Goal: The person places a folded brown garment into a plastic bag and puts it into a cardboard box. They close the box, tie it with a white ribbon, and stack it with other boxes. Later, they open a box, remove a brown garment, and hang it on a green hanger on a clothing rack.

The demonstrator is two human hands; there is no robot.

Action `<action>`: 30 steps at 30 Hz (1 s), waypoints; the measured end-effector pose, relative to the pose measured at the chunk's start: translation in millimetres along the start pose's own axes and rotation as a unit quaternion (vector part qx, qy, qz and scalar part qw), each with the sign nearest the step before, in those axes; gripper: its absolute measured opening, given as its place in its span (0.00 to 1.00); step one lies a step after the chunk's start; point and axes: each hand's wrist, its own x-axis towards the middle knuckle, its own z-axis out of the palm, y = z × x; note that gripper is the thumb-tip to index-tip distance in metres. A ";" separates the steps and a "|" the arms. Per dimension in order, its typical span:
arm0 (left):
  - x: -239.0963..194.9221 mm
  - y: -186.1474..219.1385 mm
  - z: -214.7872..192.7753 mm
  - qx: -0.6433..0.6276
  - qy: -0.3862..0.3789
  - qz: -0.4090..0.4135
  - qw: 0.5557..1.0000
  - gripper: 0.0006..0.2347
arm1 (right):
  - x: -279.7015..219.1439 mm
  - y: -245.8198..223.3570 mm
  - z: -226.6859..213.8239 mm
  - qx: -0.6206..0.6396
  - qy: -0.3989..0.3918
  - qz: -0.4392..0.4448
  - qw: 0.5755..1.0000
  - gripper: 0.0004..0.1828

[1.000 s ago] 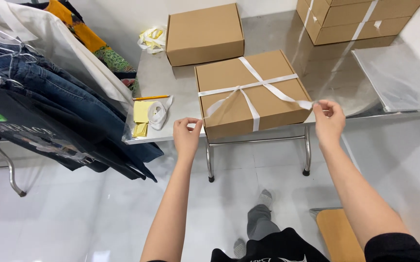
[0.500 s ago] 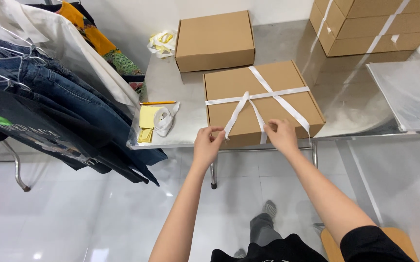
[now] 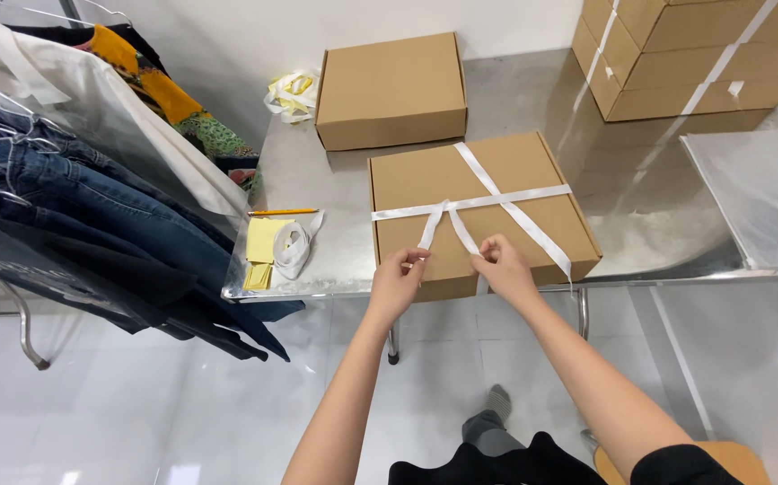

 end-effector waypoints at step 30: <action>-145.3 4.7 6.2 -0.352 -0.048 -0.079 0.932 0.17 | -202.9 77.9 -2.1 -0.035 -0.089 -0.001 0.995 0.18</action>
